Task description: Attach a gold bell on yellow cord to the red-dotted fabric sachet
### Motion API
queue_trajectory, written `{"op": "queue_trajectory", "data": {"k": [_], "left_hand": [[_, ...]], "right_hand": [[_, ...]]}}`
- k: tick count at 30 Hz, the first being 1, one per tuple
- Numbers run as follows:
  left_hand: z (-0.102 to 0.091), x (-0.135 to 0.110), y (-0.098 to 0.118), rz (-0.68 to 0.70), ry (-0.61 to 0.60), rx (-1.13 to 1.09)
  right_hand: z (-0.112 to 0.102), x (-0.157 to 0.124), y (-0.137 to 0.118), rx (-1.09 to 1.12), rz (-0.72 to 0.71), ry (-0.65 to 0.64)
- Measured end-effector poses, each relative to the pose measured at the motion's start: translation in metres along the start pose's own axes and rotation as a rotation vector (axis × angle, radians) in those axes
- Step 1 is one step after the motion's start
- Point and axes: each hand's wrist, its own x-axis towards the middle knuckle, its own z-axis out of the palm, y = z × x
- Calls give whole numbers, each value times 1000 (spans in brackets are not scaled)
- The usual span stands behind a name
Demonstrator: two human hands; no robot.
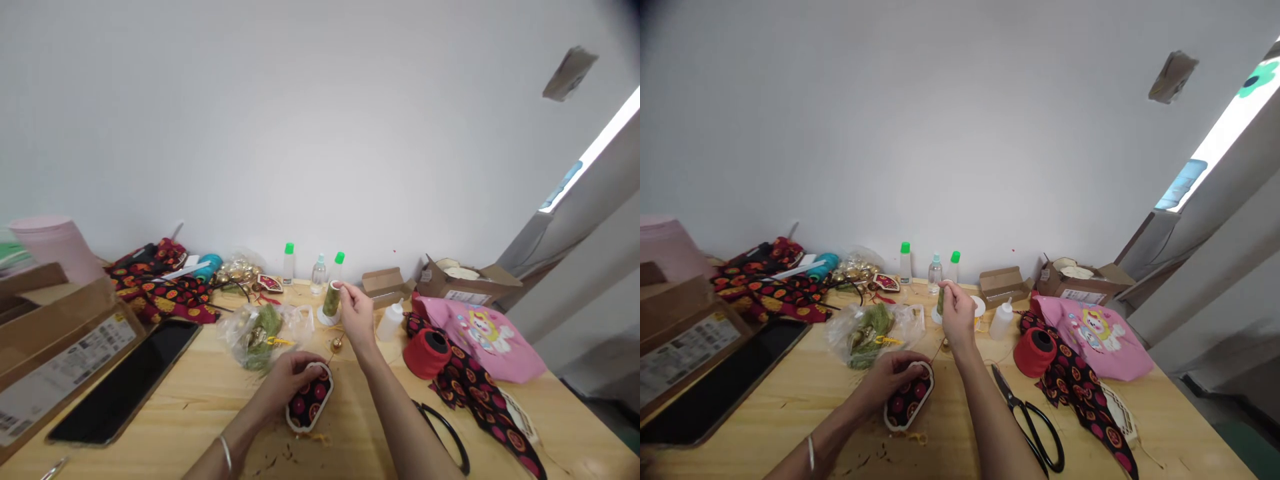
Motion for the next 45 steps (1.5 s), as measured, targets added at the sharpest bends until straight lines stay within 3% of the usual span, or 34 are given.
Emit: {"op": "queue_trajectory", "data": {"k": [5, 8, 13, 17, 24, 32, 36, 41, 45], "left_hand": [[-6, 5, -1, 90, 126, 130], [-11, -11, -7, 217, 255, 370], [-7, -58, -42, 529, 175, 809], [1, -72, -57, 453, 122, 965], [-2, -66, -41, 313, 148, 827], [-6, -52, -28, 406, 54, 823], [-10, -47, -27, 399, 32, 825], [-9, -51, -30, 363, 8, 772], [0, -55, -32, 348, -4, 803]], "right_hand": [[-6, -2, 22, -8, 27, 38], [-17, -3, 34, -20, 27, 72], [-38, -19, 49, -22, 56, 102], [-47, -35, 55, -27, 82, 136], [-59, -45, 51, -59, 129, 163], [-80, -75, 62, 1, 215, 286], [-89, -91, 67, -27, 278, 257], [-97, -113, 52, -424, 25, 323], [-93, -136, 47, -507, -110, 191]]}}
